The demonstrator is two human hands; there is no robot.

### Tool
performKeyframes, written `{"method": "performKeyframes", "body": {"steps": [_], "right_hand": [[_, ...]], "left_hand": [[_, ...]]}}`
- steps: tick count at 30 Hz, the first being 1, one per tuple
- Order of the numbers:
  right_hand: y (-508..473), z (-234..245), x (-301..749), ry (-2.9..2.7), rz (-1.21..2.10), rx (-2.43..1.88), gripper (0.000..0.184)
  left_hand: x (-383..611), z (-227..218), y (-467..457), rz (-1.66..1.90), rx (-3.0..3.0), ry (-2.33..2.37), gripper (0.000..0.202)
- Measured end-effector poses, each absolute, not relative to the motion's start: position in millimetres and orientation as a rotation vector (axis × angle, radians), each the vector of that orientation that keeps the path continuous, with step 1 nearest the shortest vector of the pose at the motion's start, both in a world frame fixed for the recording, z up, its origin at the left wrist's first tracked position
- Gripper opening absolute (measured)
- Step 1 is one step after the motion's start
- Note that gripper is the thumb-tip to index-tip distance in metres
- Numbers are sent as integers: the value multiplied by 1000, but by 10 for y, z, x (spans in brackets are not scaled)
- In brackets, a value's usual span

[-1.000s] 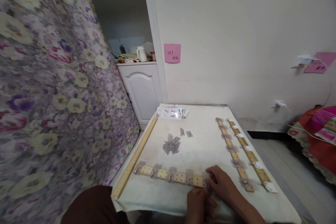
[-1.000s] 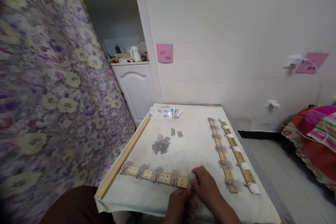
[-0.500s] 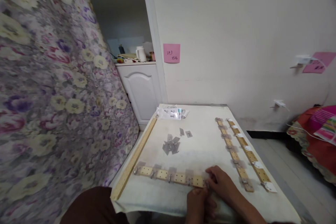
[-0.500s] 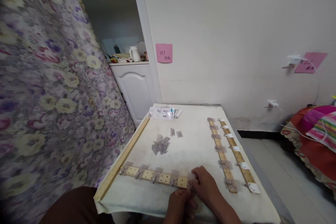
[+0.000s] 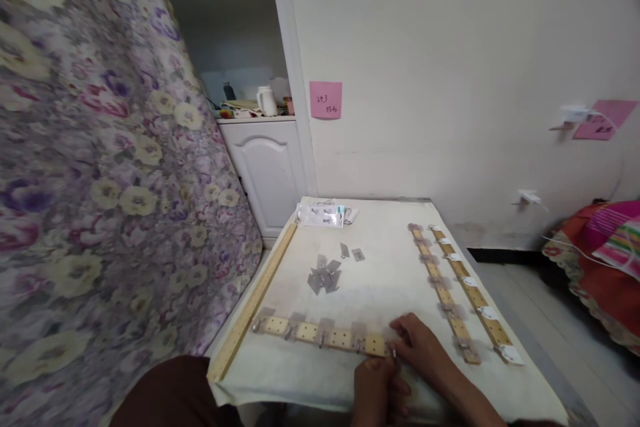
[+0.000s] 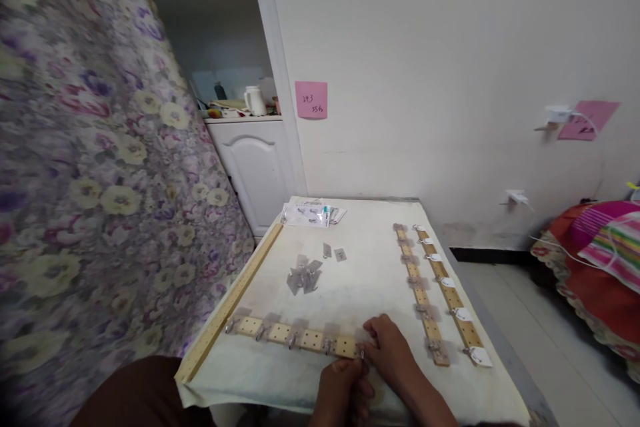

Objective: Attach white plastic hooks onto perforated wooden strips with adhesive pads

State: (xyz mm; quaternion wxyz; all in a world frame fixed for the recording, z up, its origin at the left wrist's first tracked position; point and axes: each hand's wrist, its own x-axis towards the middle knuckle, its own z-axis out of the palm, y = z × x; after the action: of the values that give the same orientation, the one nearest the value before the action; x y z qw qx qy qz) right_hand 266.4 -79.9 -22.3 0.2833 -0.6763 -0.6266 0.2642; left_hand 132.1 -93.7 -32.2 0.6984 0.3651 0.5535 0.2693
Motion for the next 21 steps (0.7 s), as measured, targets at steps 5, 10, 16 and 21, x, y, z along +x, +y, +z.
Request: {"method": "performKeyframes", "body": {"steps": [5,10,16,21], "right_hand": [[-790,-209,2664,-1620,770,-1827,25],[-746,-257,2690,-1564,860,-1843,25],[-666,-290,2721,-1557,930,-1856,24],[-653,-282,2730,-1561,970,-1832,25]], "left_hand": [[1332,-400,-925,617,820,1228,25],[1335,-425,-924,618,793,1227,27],[1317,-313,-956,602,806,1222,27],[1312,-250,-971,611,817,1232,25]]}}
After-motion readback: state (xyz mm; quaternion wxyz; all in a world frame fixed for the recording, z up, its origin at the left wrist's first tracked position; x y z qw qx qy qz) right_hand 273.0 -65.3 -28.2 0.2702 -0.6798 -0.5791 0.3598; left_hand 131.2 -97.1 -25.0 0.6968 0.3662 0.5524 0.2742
